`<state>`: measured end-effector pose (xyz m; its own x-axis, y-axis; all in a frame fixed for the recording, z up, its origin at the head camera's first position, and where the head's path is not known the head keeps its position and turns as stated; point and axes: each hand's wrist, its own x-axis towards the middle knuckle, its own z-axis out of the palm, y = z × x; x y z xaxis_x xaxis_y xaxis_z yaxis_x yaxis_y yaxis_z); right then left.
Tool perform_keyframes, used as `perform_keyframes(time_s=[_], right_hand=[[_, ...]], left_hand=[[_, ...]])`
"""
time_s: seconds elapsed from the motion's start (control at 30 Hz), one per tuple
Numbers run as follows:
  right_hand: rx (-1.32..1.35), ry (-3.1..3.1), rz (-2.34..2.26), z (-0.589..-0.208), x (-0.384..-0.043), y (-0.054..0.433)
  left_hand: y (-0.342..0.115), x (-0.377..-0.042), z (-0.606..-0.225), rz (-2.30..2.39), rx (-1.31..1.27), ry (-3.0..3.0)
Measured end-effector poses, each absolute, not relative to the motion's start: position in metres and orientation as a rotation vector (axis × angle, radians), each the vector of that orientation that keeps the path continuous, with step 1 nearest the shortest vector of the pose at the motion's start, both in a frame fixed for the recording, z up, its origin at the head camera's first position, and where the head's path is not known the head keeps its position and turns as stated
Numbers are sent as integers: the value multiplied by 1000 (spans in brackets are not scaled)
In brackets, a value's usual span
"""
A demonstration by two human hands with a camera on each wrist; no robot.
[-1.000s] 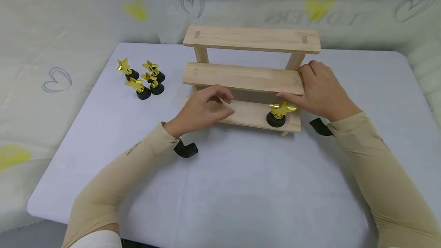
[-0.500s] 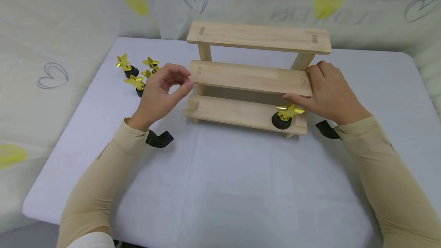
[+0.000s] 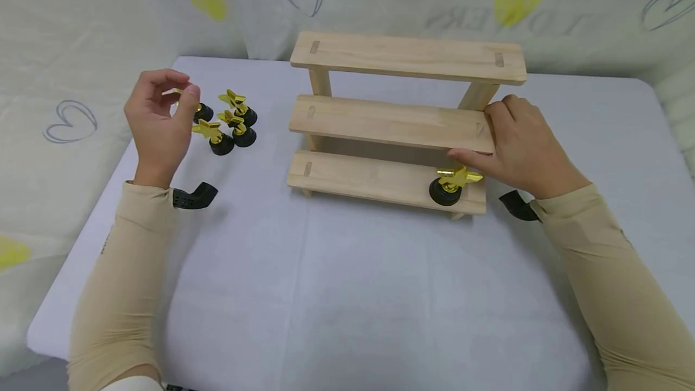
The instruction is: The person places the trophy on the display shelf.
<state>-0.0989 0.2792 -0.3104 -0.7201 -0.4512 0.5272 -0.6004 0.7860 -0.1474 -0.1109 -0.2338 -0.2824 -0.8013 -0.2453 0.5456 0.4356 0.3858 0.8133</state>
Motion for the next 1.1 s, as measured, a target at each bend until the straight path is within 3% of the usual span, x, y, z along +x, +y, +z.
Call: perform_keyframes(time_s=[0.43, 1.1], right_hand=[[775, -2517, 450, -312, -98, 279], [769, -2542, 449, -312, -97, 281]], left_hand=[[-281, -123, -302, -1303, 277, -2219], [-316, -158, -344, -1264, 443, -2516]])
